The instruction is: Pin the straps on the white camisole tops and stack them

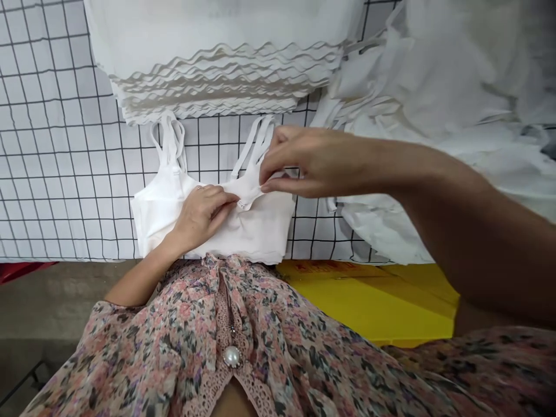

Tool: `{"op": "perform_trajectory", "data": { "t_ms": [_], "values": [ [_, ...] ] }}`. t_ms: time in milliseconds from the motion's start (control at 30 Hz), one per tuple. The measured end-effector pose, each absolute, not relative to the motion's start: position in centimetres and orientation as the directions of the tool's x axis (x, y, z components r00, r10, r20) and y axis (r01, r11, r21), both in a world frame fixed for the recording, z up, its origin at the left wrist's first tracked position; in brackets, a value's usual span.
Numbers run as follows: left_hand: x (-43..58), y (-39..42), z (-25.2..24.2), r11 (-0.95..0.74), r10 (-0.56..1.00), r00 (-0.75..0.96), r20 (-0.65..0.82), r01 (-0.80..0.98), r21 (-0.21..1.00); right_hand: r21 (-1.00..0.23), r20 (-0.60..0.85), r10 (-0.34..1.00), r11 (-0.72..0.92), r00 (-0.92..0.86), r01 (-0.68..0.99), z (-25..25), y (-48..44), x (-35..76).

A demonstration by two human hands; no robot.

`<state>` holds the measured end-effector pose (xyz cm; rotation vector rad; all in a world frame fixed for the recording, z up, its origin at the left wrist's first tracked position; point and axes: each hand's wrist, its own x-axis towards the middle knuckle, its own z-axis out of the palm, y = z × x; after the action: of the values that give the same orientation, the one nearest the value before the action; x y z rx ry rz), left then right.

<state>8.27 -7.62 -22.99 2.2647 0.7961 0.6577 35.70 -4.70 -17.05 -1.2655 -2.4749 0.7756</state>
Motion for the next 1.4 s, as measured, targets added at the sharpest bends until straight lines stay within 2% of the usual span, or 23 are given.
{"op": "perform_trajectory", "data": {
  "t_ms": [67, 167, 367, 567, 633, 733, 833, 933, 1033, 1133, 1267, 1400],
  "values": [
    [8.4, -7.5, -22.9, -0.572, 0.707, 0.681, 0.193, 0.389, 0.722, -0.599, -0.050, 0.745, 0.510, -0.665, 0.617, -16.5, -2.9, 36.9],
    [8.6, -7.4, -22.7, -0.514, 0.746, 0.653, 0.130, 0.440, 0.736, -0.612, -0.032, 0.792, 0.467, -0.610, 0.638, -15.9, -0.5, 38.0],
    [8.6, -7.1, -22.7, -0.492, 0.779, 0.621, 0.090, 0.515, 0.702, -0.687, -0.026, 0.794, 0.427, -0.608, 0.587, -17.0, 3.9, 39.1],
    [9.4, -6.8, -23.5, -0.494, 0.817, 0.569, 0.096, 0.605, 0.624, -0.615, 0.062, 0.867, 0.423, -0.494, 0.666, -17.8, 5.5, 38.4],
    [9.5, -6.9, -23.6, -0.539, 0.806, 0.570, 0.159, 0.596, 0.595, -0.536, 0.178, 0.909, 0.411, -0.377, 0.738, -17.5, 2.9, 37.3],
    [7.8, -7.8, -23.1, -0.647, 0.758, 0.546, 0.356, 0.567, 0.510, -0.428, 0.368, 0.905, 0.368, -0.212, 0.826, -17.4, -4.4, 35.4],
    [3.5, -9.6, -22.0, -0.705, 0.705, 0.508, 0.495, 0.579, 0.409, -0.413, 0.391, 0.895, 0.378, -0.214, 0.828, -18.4, -13.3, 34.3],
    [-2.0, -11.8, -21.7, -0.685, 0.722, 0.518, 0.459, 0.626, 0.372, -0.363, 0.405, 0.872, 0.429, -0.274, 0.827, -20.0, -20.0, 33.8],
    [-5.8, -13.8, -22.3, -0.579, 0.808, 0.432, 0.400, 0.708, 0.405, -0.247, 0.428, 0.852, 0.432, -0.302, 0.868, -21.6, -22.8, 33.6],
    [-6.7, -15.1, -23.3, -0.437, 0.895, 0.315, 0.315, 0.753, 0.491, -0.202, 0.492, 0.815, 0.448, -0.305, 0.871, -23.0, -23.0, 33.4],
    [-5.5, -15.5, -24.1, -0.319, 0.945, 0.197, 0.262, 0.739, 0.594, -0.206, 0.540, 0.791, 0.454, -0.286, 0.867, -24.2, -22.5, 33.3],
    [-5.4, -15.5, -23.7, -0.259, 0.960, 0.106, 0.257, 0.678, 0.688, -0.276, 0.496, 0.843, 0.380, -0.208, 0.883, -24.6, -23.1, 33.0]
  ]
}}
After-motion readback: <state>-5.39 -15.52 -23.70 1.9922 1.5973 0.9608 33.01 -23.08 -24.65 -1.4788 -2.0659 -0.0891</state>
